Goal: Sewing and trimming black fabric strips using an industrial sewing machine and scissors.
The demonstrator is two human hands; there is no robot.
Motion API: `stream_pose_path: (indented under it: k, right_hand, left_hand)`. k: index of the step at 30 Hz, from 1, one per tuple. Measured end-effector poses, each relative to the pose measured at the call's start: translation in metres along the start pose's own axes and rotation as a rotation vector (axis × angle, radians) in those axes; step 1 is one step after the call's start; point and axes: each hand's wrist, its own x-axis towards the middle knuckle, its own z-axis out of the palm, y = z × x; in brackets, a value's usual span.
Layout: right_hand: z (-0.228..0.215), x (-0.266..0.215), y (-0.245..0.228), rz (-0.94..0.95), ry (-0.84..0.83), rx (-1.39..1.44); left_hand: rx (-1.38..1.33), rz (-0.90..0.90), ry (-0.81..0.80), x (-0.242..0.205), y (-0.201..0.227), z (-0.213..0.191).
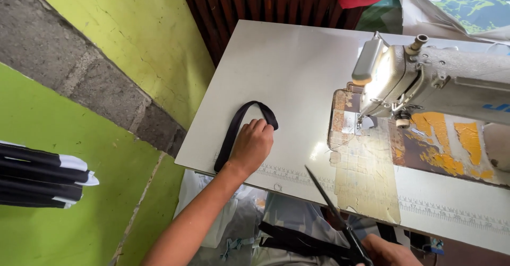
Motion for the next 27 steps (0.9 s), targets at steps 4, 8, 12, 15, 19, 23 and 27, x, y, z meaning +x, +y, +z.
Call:
stream_pose_path:
  k: [4,8,12,15,19,23,27]
  right_hand:
    - [0.017,0.022,0.032,-0.111,0.085,0.463]
    - [0.017,0.009,0.007,-0.075,0.187,0.310]
    - [0.020,0.005,-0.004,-0.109,0.203,0.200]
    - [0.028,0.015,0.003,-0.190,0.204,0.162]
    - [0.030,0.010,-0.006,-0.346,0.245,0.266]
    - [0.022,0.000,-0.020,-0.278,0.203,0.318]
    - [0.017,0.001,-0.016,-0.368,0.296,0.196]
  left_hand:
    - [-0.909,-0.673,-0.219,0.010,0.035,-0.048]
    - [-1.430,-0.955,-0.243,0.012,0.048,-0.066]
    - [-1.551,-0.966,-0.230,0.010,0.054,-0.073]
    - [-1.542,-0.916,-0.242,0.006,0.056,-0.072]
    - [-1.471,-0.909,-0.269,0.006,0.066,-0.086]
    - [-1.441,-0.906,-0.254,0.007,0.075,-0.096]
    - [-1.524,-0.915,-0.238,0.000,0.077,-0.093]
